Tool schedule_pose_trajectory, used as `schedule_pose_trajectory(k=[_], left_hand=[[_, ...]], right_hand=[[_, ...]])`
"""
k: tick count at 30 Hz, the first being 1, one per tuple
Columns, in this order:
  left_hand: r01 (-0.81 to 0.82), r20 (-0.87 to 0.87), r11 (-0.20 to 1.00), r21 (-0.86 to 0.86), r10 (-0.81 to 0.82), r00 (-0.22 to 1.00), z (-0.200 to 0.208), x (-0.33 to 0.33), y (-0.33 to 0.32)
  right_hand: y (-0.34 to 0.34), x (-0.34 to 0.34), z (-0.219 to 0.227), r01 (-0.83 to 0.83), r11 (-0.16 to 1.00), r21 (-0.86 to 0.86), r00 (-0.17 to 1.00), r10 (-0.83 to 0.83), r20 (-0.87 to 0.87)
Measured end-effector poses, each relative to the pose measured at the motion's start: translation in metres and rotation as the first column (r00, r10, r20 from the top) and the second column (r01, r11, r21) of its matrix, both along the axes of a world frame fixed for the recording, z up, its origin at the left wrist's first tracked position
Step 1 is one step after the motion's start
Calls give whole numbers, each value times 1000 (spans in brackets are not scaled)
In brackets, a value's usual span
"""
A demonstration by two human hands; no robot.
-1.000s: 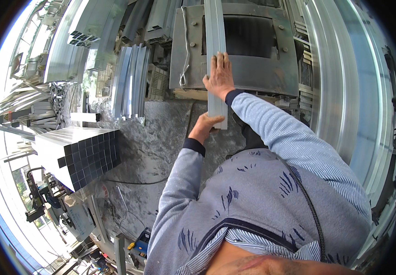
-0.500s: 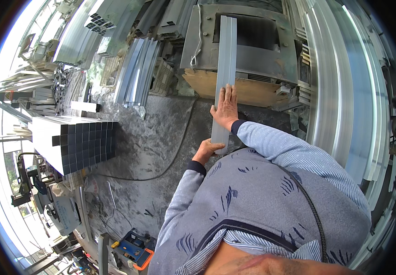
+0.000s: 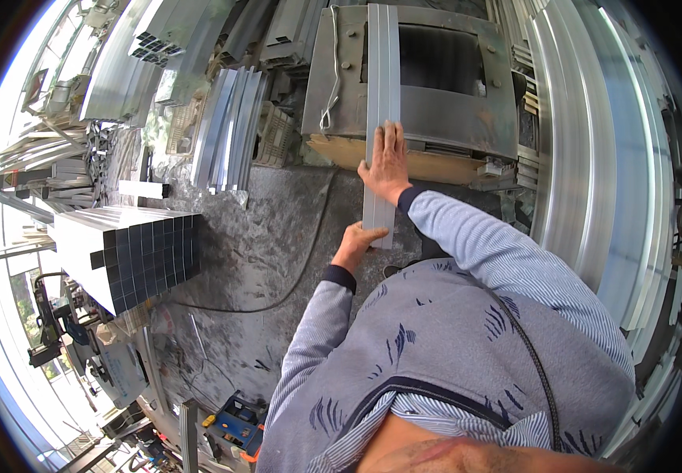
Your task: The person repeatedly picks up long metal profiles from a pile, places them on a metal workbench, and then returns them to the pile. This cycle is performed multiple times without any visible cutting, measuring, or assembly.
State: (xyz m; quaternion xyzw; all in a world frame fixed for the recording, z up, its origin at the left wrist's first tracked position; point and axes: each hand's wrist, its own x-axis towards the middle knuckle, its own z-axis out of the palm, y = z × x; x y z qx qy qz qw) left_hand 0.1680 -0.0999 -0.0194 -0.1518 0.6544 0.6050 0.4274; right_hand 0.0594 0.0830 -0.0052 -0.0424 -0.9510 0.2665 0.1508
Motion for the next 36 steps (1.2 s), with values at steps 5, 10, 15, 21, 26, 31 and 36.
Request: schedule_pose_trajectory(k=[5, 10, 15, 21, 26, 31, 36], left_hand=[[-26, -61, 998, 61, 30, 998, 22, -110, 55], [57, -83, 998, 34, -54, 995, 50, -207, 105], [123, -57, 992, 32, -121, 991, 61, -226, 132], [135, -38, 991, 25, -134, 990, 36, -139, 100], [109, -30, 994, 3, -109, 994, 7, -49, 43], [62, -48, 998, -13, -62, 997, 0, 40, -15], [110, -29, 985, -134, -115, 993, -8, 98, -59]], right_hand=[[53, -114, 5, 38, 998, 46, 992, -33, -120], [107, -212, 10, 111, 987, 113, 988, -98, -117], [137, -223, 12, 186, 963, 196, 981, -170, -97], [102, -127, 11, 179, 967, 179, 984, -174, -44], [42, -39, 11, 145, 987, 69, 966, -156, 208], [-14, 39, 4, 73, 995, 74, 965, -89, 247], [-56, 97, 8, 52, 999, -12, 902, -42, 429]])
